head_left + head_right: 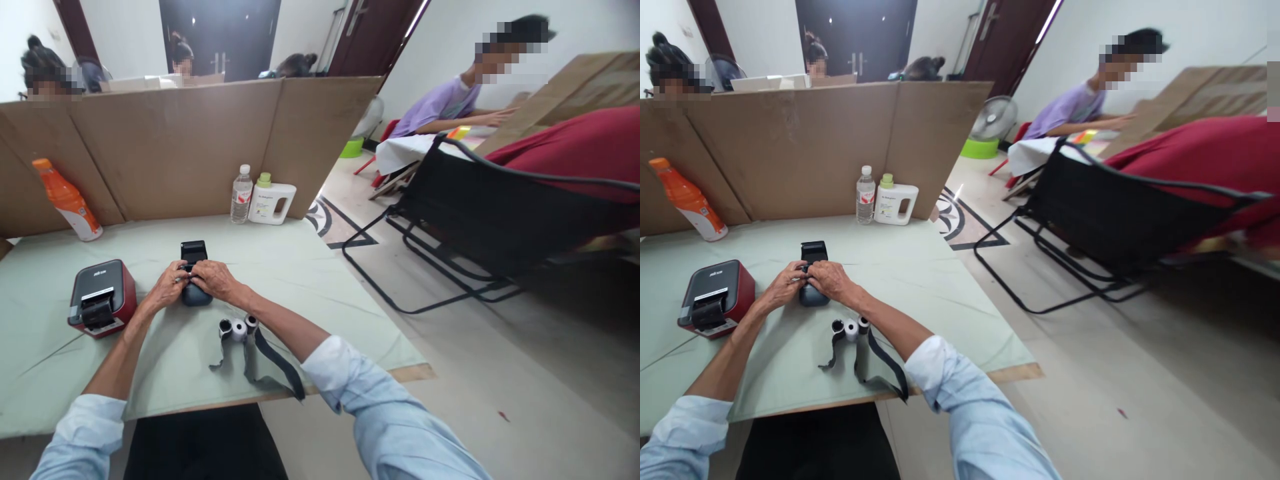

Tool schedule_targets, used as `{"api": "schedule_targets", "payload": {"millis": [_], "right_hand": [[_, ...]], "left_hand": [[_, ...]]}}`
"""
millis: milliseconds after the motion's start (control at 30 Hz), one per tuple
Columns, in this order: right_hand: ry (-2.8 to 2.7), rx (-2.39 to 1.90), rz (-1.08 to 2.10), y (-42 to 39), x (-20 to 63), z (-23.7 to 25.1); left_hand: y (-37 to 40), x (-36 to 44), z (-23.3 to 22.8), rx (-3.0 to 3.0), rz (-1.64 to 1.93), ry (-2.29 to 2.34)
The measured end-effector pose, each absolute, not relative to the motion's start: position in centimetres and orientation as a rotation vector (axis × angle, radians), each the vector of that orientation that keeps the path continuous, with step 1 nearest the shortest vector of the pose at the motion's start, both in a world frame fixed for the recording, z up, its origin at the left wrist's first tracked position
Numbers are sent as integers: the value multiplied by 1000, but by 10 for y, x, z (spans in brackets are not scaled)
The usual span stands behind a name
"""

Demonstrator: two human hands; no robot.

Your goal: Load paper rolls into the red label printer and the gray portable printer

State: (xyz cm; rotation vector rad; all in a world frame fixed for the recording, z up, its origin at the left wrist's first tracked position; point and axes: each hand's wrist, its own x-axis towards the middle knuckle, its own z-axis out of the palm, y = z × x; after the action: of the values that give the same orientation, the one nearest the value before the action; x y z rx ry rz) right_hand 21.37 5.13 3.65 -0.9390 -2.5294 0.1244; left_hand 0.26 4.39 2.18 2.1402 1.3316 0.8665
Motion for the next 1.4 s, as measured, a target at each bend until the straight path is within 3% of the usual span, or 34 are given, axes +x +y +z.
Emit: {"api": "schedule_targets", "payload": {"millis": [300,533,667,967,1400], "right_hand": [[-2549,-932,-91,38,210,35],[-2635,-888,-161,29,209,37],[-2682,-885,-157,22,209,41],[-2711,-849,-160,15,208,41],[-2694,-862,-104,15,211,37]], "left_hand": [[43,0,21,2144,834,1356],[85,8,28,1673,1158,1659],[103,20,32,1544,1202,1574],[50,2,35,1963,1169,1332],[22,-4,17,2346,962,1417]]}}
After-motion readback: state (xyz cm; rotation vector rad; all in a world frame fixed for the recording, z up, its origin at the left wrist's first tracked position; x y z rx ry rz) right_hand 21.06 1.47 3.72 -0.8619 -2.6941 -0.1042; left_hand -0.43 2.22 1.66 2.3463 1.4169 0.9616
